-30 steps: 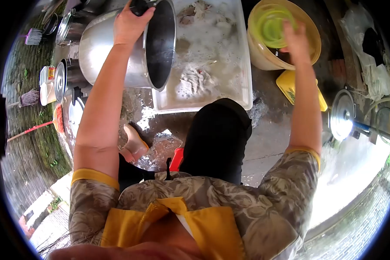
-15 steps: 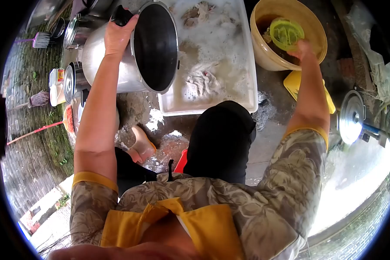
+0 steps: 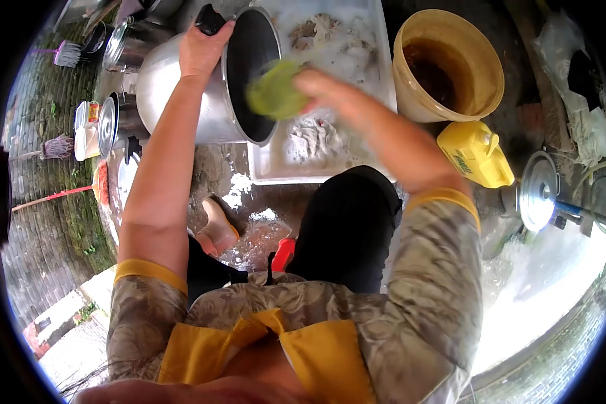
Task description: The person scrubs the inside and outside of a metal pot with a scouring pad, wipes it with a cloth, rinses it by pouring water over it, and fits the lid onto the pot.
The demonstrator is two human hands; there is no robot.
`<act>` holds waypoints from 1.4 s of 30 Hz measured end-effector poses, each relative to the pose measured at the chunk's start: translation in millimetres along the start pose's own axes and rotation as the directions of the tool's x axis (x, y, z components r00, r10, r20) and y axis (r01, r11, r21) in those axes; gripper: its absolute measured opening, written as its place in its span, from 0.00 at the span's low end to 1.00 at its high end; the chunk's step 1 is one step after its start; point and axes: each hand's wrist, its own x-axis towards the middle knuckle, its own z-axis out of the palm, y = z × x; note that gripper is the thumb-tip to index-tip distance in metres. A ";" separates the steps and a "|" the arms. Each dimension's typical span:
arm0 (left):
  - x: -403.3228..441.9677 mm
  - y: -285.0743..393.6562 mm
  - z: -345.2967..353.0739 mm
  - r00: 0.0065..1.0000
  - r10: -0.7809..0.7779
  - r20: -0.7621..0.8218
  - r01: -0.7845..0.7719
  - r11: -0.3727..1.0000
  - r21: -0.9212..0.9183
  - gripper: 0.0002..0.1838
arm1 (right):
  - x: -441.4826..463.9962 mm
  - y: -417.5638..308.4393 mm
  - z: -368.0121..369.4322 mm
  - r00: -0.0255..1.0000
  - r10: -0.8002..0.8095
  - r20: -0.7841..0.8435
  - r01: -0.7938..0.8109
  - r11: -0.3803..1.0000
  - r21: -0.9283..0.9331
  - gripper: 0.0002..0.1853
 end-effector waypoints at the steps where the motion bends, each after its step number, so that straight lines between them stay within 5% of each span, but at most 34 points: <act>1: -1.9 2.4 2.6 1.000 0.004 -0.006 -0.004 1.000 0.013 0.33 | 23.7 4.8 25.7 0.996 0.047 0.081 -0.069 0.954 0.292 0.22; 3: -9.2 9.7 3.3 1.000 -0.009 0.018 0.009 0.999 0.042 0.36 | 30.1 -18.2 79.1 0.990 0.141 -0.016 -0.087 0.694 0.714 0.17; 7: -16.6 15.0 1.7 1.000 -0.009 0.019 0.007 0.996 0.089 0.36 | 70.8 4.0 61.0 0.994 -0.001 -0.105 0.091 0.509 0.856 0.18; 11: -15.7 9.6 2.5 0.999 0.038 -0.018 -0.038 0.999 0.015 0.33 | 60.0 44.3 -5.2 0.852 0.112 -0.512 0.377 0.549 0.747 0.17; 14: -11.3 5.2 1.5 1.000 0.030 -0.008 -0.030 0.999 0.022 0.32 | 45.1 68.4 -37.4 0.756 0.235 -0.611 0.335 0.664 0.669 0.18; 16: -12.8 3.8 3.2 0.999 0.035 -0.027 -0.035 0.999 -0.008 0.31 | 45.9 66.2 -41.8 0.394 0.479 -0.785 0.308 0.735 0.604 0.23; 17: -12.7 4.2 3.0 0.998 0.047 -0.036 -0.047 0.999 0.000 0.31 | 45.4 59.9 -37.7 0.395 0.478 -0.785 0.313 0.733 0.604 0.23; 19: -13.6 9.1 2.0 0.997 0.062 -0.038 -0.062 0.998 0.012 0.31 | 50.3 42.0 -13.3 0.640 0.254 -0.725 0.325 0.766 0.555 0.27; 21: -17.8 18.5 0.5 1.000 0.016 0.014 -0.017 0.999 0.031 0.31 | 60.6 24.4 27.4 0.807 -0.083 -0.585 0.411 0.790 0.454 0.31; 22: -17.1 18.5 3.6 1.000 0.017 0.021 -0.018 0.999 0.035 0.31 | 59.0 17.4 38.0 0.872 -0.298 -0.389 0.391 0.901 0.187 0.33; 23: -13.2 17.5 8.3 0.999 0.016 0.032 -0.018 0.998 0.058 0.31 | 53.1 10.9 43.1 0.896 -0.428 -0.119 0.417 0.903 -0.105 0.35; 24: -10.2 16.9 12.6 0.999 0.016 0.041 -0.019 0.997 0.079 0.31 | 42.7 7.8 43.4 0.896 -0.428 -0.121 0.417 0.903 -0.104 0.35; 25: -8.3 16.9 16.6 0.999 0.021 0.041 -0.024 0.997 0.076 0.31 | 29.8 5.0 43.2 0.854 -0.520 0.000 0.417 0.683 -0.599 0.37; 26: -7.6 17.4 19.7 0.999 0.035 0.020 -0.036 0.997 0.067 0.30 | 14.8 1.9 42.7 0.832 -0.533 0.154 0.328 0.249 -0.911 0.38; 29: -5.9 21.0 21.2 0.999 0.035 0.020 -0.037 0.997 0.069 0.30 | -24.5 16.3 2.7 0.840 -0.543 0.022 0.191 0.256 -0.948 0.39; 31: -7.5 26.2 19.5 0.999 0.019 0.049 -0.024 0.996 0.085 0.30 | -56.1 24.5 -32.1 0.818 -0.521 -0.243 -0.013 0.406 -0.914 0.38; 33: -8.2 35.6 19.5 0.999 -0.016 0.029 0.014 0.997 0.071 0.38 | -88.3 43.0 -77.4 0.557 -0.740 -0.377 0.051 0.484 -0.874 0.37; 34: -9.5 36.7 21.8 0.999 -0.012 0.032 0.010 0.998 0.065 0.38 | -97.8 51.0 -104.7 0.345 -0.837 -0.424 0.057 0.470 -0.881 0.38; 36: -14.6 36.6 28.7 0.997 0.063 0.054 -0.068 0.994 0.087 0.29 | -113.8 66.6 -160.2 0.091 -0.806 -0.585 0.264 0.586 -0.766 0.35; 37: -18.1 37.2 32.6 0.996 0.068 0.058 -0.073 0.994 0.081 0.29 | -121.6 68.1 -181.9 0.046 -0.734 -0.677 0.289 0.659 -0.695 0.34; 38: -20.7 38.5 36.2 0.994 0.100 0.039 -0.104 0.988 0.113 0.29 | -131.0 62.9 -197.8 0.000 -0.661 -0.751 0.155 0.742 -0.653 0.37; 40: -24.5 40.2 41.8 0.991 0.134 0.018 -0.135 0.980 0.144 0.29 | -136.5 55.7 -224.3 0.104 -0.528 -0.843 -0.099 0.838 -0.537 0.39; 41: -26.4 40.0 43.2 0.990 0.144 0.009 -0.144 0.980 0.138 0.29 | -134.0 54.4 -225.0 0.102 -0.527 -0.844 -0.099 0.839 -0.535 0.39; 42: -25.8 39.8 44.1 0.988 0.156 -0.004 -0.154 0.979 0.133 0.29 | -126.4 53.1 -224.0 0.222 -0.489 -0.844 -0.380 0.754 -0.536 0.37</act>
